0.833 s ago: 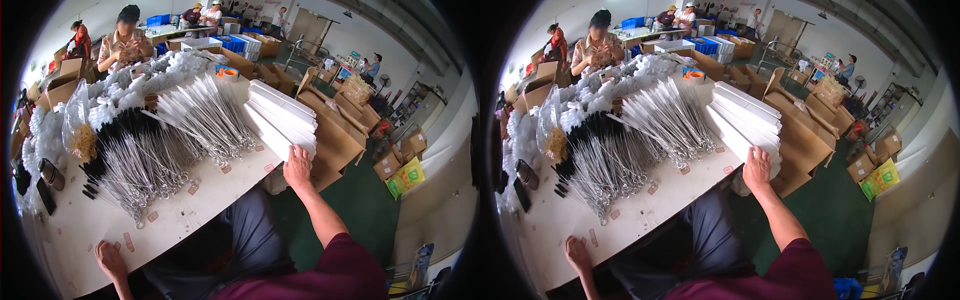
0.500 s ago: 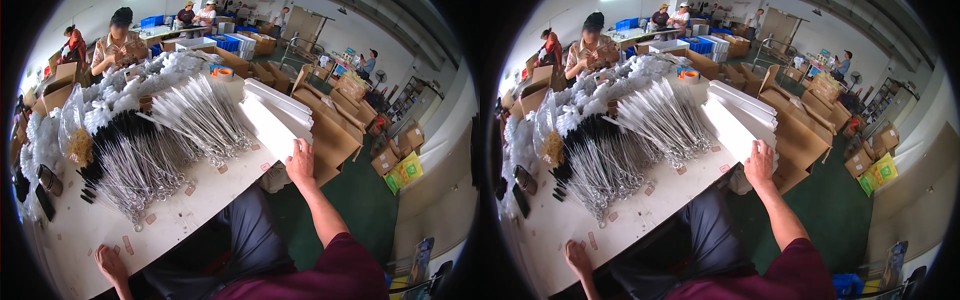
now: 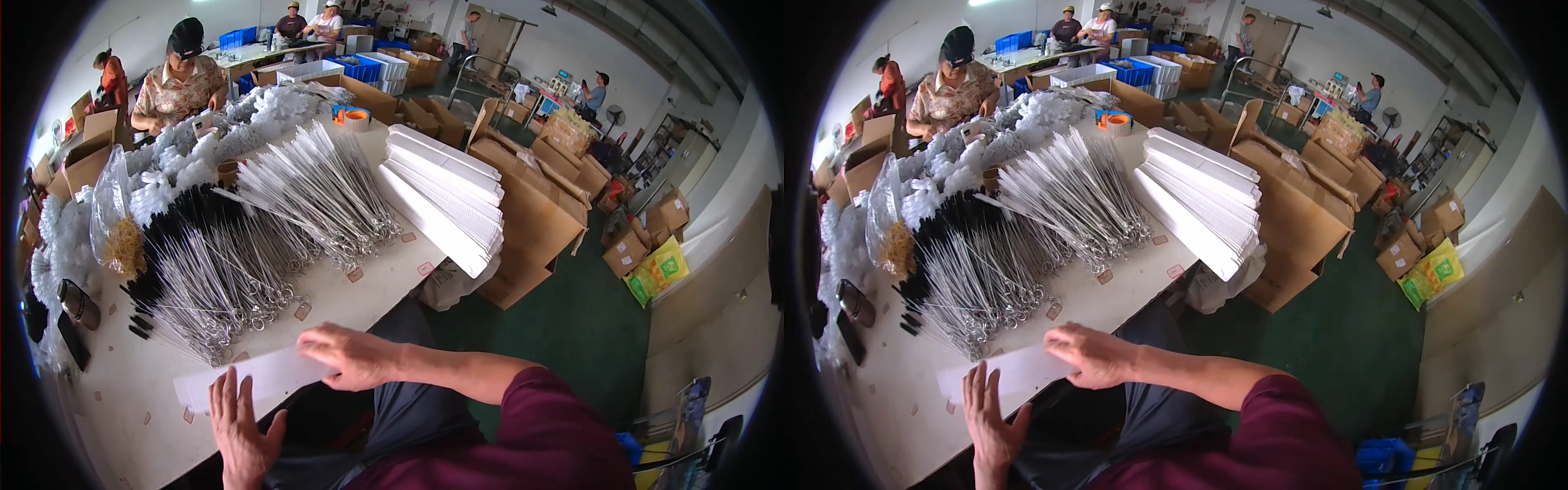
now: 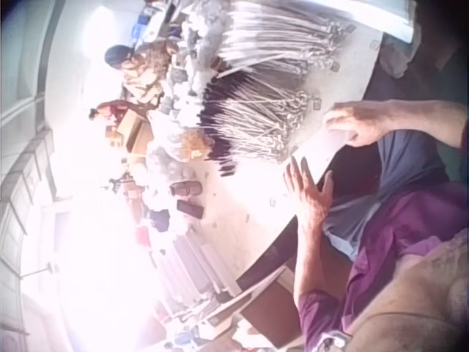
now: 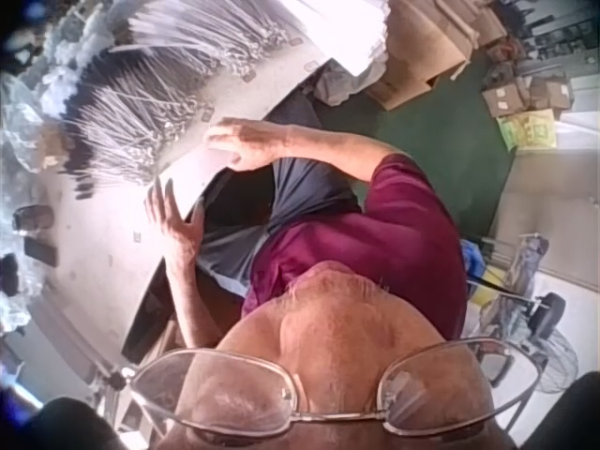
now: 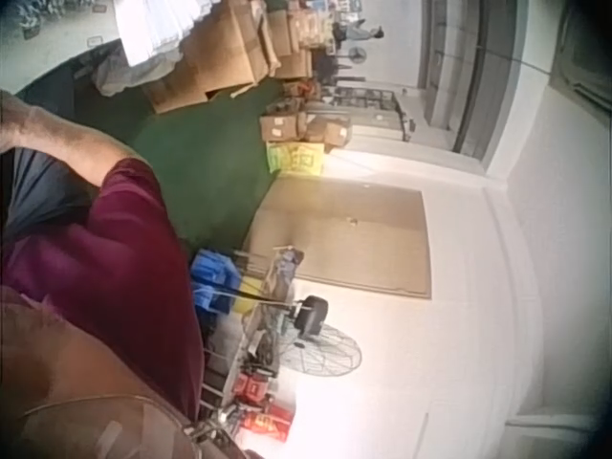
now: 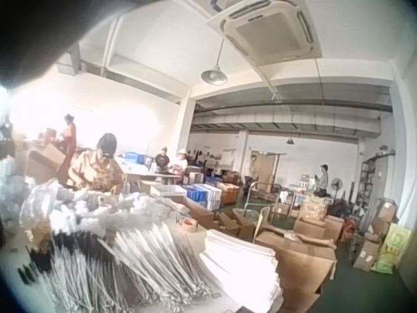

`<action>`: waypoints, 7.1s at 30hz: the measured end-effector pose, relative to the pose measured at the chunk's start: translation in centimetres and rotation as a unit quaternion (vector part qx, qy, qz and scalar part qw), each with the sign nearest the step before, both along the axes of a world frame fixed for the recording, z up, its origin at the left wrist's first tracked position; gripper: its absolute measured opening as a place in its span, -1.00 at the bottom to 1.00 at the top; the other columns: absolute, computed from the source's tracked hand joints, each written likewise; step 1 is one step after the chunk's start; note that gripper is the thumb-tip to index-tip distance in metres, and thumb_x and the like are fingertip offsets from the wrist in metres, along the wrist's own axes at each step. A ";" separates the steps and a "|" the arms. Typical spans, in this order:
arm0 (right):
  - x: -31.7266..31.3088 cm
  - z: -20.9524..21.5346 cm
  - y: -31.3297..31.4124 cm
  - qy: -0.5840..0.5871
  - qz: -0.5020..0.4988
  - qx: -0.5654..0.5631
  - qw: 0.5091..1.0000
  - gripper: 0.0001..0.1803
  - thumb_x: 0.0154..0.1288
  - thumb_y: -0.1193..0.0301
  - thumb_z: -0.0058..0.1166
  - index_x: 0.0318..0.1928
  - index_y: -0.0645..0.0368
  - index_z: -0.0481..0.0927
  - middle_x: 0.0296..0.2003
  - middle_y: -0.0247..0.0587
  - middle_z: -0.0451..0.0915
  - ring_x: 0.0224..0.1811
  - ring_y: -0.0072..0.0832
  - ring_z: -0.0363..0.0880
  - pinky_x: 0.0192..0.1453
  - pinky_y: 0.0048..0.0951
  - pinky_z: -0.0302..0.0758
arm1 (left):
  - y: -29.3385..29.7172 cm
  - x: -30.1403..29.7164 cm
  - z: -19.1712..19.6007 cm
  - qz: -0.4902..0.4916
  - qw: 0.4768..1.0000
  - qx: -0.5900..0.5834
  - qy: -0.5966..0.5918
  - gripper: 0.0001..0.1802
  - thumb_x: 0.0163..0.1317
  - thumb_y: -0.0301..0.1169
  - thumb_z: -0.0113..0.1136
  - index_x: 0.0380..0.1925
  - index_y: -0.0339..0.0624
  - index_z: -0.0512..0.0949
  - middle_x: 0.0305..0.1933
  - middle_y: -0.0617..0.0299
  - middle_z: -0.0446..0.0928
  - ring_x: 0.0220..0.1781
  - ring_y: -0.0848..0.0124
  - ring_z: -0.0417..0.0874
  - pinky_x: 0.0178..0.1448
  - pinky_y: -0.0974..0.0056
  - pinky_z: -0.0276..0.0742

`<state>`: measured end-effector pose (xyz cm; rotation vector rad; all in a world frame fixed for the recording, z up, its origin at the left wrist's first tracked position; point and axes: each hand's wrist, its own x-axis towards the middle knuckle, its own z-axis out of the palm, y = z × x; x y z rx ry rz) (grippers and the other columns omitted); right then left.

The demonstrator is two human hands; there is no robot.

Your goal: Manually placing bundles of wire brushes into white cardboard protective sleeves.

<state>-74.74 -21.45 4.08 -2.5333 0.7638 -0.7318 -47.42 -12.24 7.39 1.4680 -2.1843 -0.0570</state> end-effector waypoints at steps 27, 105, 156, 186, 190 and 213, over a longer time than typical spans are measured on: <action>4.3 -1.7 1.7 -0.078 -0.188 0.072 0.976 -0.44 0.22 0.43 0.40 0.19 0.40 0.55 -0.06 0.04 0.62 -0.09 -0.22 0.66 0.06 -0.26 0.63 | -3.9 -0.5 -2.6 0.026 0.998 0.024 -0.060 -0.26 0.03 -0.42 0.46 0.25 -0.35 0.44 0.09 -0.09 0.56 0.10 -0.04 0.63 0.19 -0.01 0.58; 5.2 -0.7 -1.1 0.134 0.036 -0.041 0.989 -0.22 0.20 0.18 0.44 0.33 0.33 0.48 0.17 0.00 0.58 0.25 -0.10 0.51 0.39 -0.12 0.44 | -2.1 1.9 -3.3 -0.001 0.991 0.129 0.018 -0.28 0.00 -0.31 0.59 0.17 -0.33 0.54 0.08 -0.07 0.64 0.12 -0.06 0.67 0.20 -0.03 0.57; 1.4 -4.8 -0.7 0.138 -0.066 -0.134 0.979 -0.15 0.28 0.11 0.32 0.42 0.41 0.38 0.44 0.07 0.37 0.57 -0.14 0.23 0.70 -0.08 0.07 | 4.0 6.9 -6.6 0.178 0.962 0.109 -0.177 0.05 0.18 -0.04 0.47 0.44 -0.54 0.20 0.49 -0.40 0.27 0.53 -0.24 0.30 0.60 -0.24 0.14; 4.6 -5.2 6.4 -0.213 -0.066 0.132 0.966 -0.70 0.35 0.43 0.37 -0.04 0.40 0.67 -0.38 -0.03 0.71 -0.37 -0.22 0.74 -0.28 -0.32 0.63 | 4.9 -3.3 -5.4 0.145 0.952 0.230 0.139 -0.13 0.01 -0.29 0.61 0.32 -0.23 0.39 -0.02 -0.16 0.68 -0.03 -0.07 0.77 0.04 0.03 0.71; 4.8 -5.2 6.2 -0.215 -0.051 0.268 0.938 -0.80 0.40 0.42 0.32 -0.16 0.36 0.70 -0.39 -0.01 0.70 -0.38 -0.20 0.73 -0.32 -0.30 0.58 | 4.5 -3.7 -5.7 0.143 0.934 0.266 0.191 -0.10 0.04 -0.31 0.59 0.37 -0.14 0.32 -0.02 -0.15 0.68 -0.03 -0.08 0.77 0.03 0.02 0.71; 6.0 -5.5 9.2 -0.216 -0.037 0.324 0.920 -0.76 0.41 0.46 0.26 0.00 0.31 0.64 -0.40 -0.01 0.72 -0.41 -0.22 0.75 -0.33 -0.31 0.61 | 6.6 -5.1 -8.5 0.158 0.920 0.206 0.293 -0.44 0.05 -0.39 0.50 0.05 -0.15 0.47 -0.12 -0.06 0.67 -0.14 -0.06 0.79 -0.15 0.01 0.74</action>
